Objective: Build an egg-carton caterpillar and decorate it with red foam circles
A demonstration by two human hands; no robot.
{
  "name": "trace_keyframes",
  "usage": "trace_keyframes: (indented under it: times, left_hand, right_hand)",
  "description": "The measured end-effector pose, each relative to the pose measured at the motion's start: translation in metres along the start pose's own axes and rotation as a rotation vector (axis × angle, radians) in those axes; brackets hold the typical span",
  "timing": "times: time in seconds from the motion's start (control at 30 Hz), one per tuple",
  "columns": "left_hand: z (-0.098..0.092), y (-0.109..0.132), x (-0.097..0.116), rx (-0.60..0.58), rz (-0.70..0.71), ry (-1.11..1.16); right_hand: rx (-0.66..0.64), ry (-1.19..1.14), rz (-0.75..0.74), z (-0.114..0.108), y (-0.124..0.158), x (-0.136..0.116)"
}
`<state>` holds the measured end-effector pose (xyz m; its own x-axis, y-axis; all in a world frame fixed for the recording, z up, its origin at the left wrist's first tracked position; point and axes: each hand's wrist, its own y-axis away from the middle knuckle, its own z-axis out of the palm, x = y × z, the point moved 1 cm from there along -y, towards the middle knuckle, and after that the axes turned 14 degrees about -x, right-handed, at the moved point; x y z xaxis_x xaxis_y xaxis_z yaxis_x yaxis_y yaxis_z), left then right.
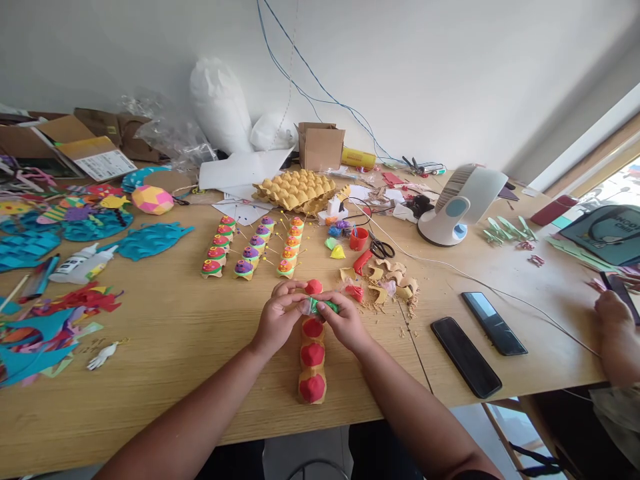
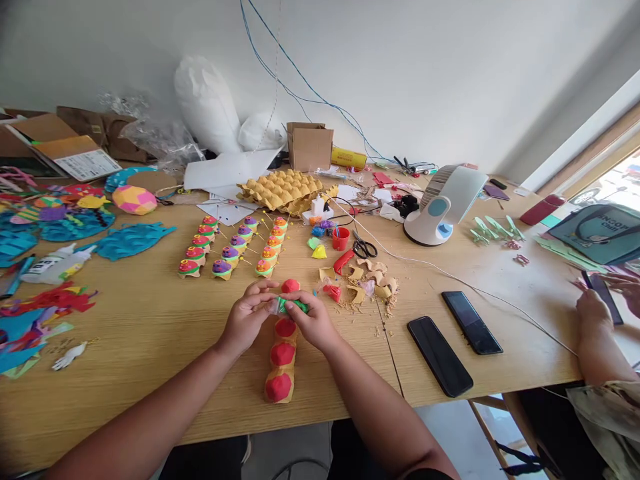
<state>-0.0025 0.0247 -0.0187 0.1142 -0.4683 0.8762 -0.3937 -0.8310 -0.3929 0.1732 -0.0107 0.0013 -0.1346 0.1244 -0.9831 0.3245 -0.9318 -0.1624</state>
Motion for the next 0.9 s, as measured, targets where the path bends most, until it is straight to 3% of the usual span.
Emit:
trace_keyframes:
  times: [0.2, 0.4, 0.6, 0.7, 0.9]
  left_hand:
    - [-0.002, -0.003, 0.001, -0.001, 0.012, -0.152]
    - [-0.001, -0.002, -0.001, -0.021, -0.078, -0.003]
    - [-0.001, -0.001, 0.003, -0.065, -0.05, 0.026]
    - [-0.003, -0.003, 0.006, -0.046, 0.012, -0.031]
    - [-0.006, -0.005, 0.017, -0.008, 0.225, -0.269]
  right_hand:
    - [0.05, 0.025, -0.018, -0.003, -0.003, 0.003]
    - [-0.022, 0.206, -0.1, -0.002, -0.003, -0.002]
    - [-0.046, 0.337, -0.188, -0.003, -0.003, -0.012]
    - [-0.028, 0.192, -0.109, -0.003, -0.002, -0.009]
    - [0.109, -0.457, 0.069, 0.0, -0.003, 0.003]
